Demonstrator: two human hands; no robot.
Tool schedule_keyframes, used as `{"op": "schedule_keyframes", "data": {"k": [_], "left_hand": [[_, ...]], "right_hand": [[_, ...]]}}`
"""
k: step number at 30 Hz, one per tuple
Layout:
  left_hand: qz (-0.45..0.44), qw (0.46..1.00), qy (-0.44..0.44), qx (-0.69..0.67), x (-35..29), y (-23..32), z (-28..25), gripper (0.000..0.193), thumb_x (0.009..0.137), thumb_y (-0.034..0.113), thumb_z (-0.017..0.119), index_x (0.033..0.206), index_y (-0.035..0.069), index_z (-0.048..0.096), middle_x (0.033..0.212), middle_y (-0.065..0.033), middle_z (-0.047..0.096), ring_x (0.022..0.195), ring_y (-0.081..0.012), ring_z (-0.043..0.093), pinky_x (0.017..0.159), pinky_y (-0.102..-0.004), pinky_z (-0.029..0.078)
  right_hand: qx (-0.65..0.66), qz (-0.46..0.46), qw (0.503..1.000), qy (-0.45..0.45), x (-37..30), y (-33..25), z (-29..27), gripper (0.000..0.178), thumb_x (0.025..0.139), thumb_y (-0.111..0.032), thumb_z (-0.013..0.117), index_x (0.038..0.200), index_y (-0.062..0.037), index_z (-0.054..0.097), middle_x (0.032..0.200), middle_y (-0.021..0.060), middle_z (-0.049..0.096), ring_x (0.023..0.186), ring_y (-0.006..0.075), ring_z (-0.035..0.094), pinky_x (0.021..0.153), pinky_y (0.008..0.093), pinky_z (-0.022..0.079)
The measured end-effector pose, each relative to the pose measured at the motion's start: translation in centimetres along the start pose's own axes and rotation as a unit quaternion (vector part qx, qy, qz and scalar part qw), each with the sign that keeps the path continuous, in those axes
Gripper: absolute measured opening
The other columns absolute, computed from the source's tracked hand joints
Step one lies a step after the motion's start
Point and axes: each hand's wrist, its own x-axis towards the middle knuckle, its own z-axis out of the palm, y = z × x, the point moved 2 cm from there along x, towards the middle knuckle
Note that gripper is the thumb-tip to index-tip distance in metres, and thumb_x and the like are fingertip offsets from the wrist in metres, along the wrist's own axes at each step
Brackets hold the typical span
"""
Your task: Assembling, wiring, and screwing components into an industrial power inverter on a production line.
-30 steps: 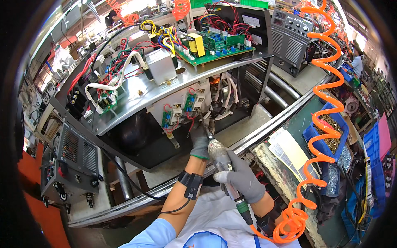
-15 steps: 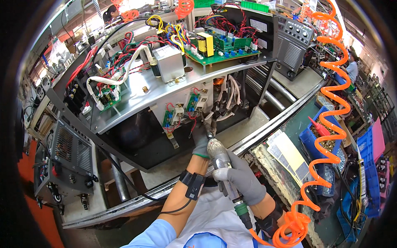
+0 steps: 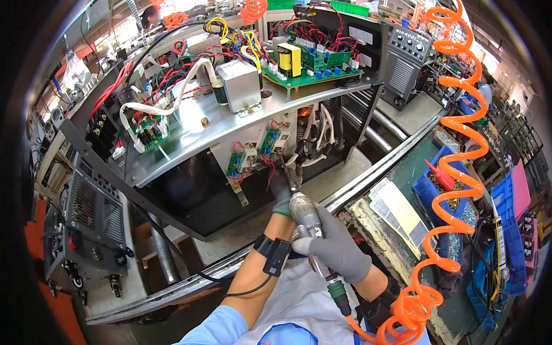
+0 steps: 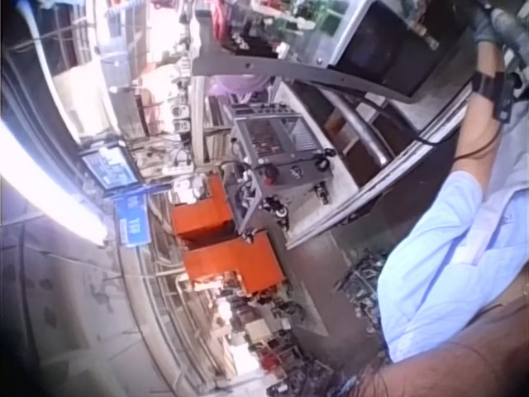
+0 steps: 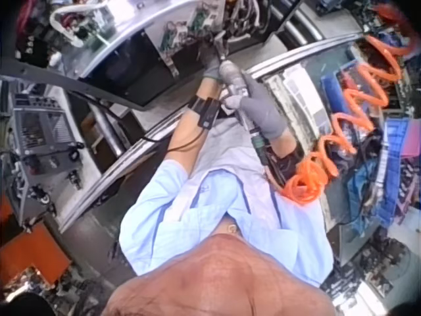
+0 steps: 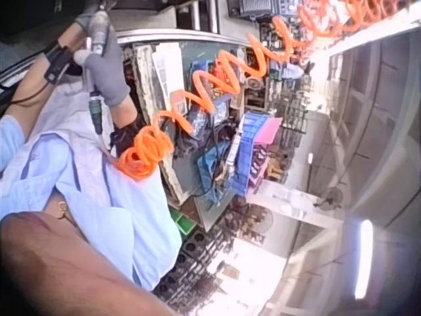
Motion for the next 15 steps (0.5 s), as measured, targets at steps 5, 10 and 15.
{"op": "schedule_keyframes", "data": {"k": [5, 10, 15], "left_hand": [[-0.059, 0.952, -0.063, -0.295, 0.6, -1.5, -0.5, 0.025, 0.087, 0.015, 0.050, 0.108, 0.002, 0.053, 0.073, -0.0130, 0.059, 0.060, -0.0202, 0.058, 0.050, -0.0313, 0.048], [0.001, 0.958, 0.033, -0.286, -0.5, -1.5, -0.3, 0.016, 0.088, 0.013, 0.053, 0.099, 0.003, 0.057, 0.081, -0.0058, 0.060, 0.058, -0.0130, 0.056, 0.050, -0.0261, 0.045], [0.204, 0.907, 0.086, 0.358, 2.6, -8.1, -2.7, 0.026, 0.087, 0.029, 0.053, 0.096, 0.006, 0.061, 0.074, -0.0103, 0.065, 0.065, -0.0255, 0.062, 0.056, -0.0377, 0.047]], "right_hand": [[0.260, 0.088, 0.959, -0.064, -0.2, 0.4, 0.0, 0.066, 0.066, -0.022, 0.062, 0.125, -0.0030, 0.039, 0.074, 0.0055, 0.054, 0.049, 0.0116, 0.053, 0.042, 0.0215, 0.044], [0.147, 0.087, 0.985, -0.008, -0.2, 0.2, 0.7, 0.061, 0.062, -0.030, 0.064, 0.114, -0.0030, 0.044, 0.073, 0.0056, 0.053, 0.053, 0.0121, 0.054, 0.044, 0.0210, 0.045], [0.035, 0.046, 0.998, 0.004, 0.3, 0.0, 2.4, 0.072, 0.060, -0.021, 0.067, 0.123, 0.0006, 0.040, 0.078, 0.0047, 0.052, 0.057, 0.0110, 0.052, 0.047, 0.0222, 0.044]]}}
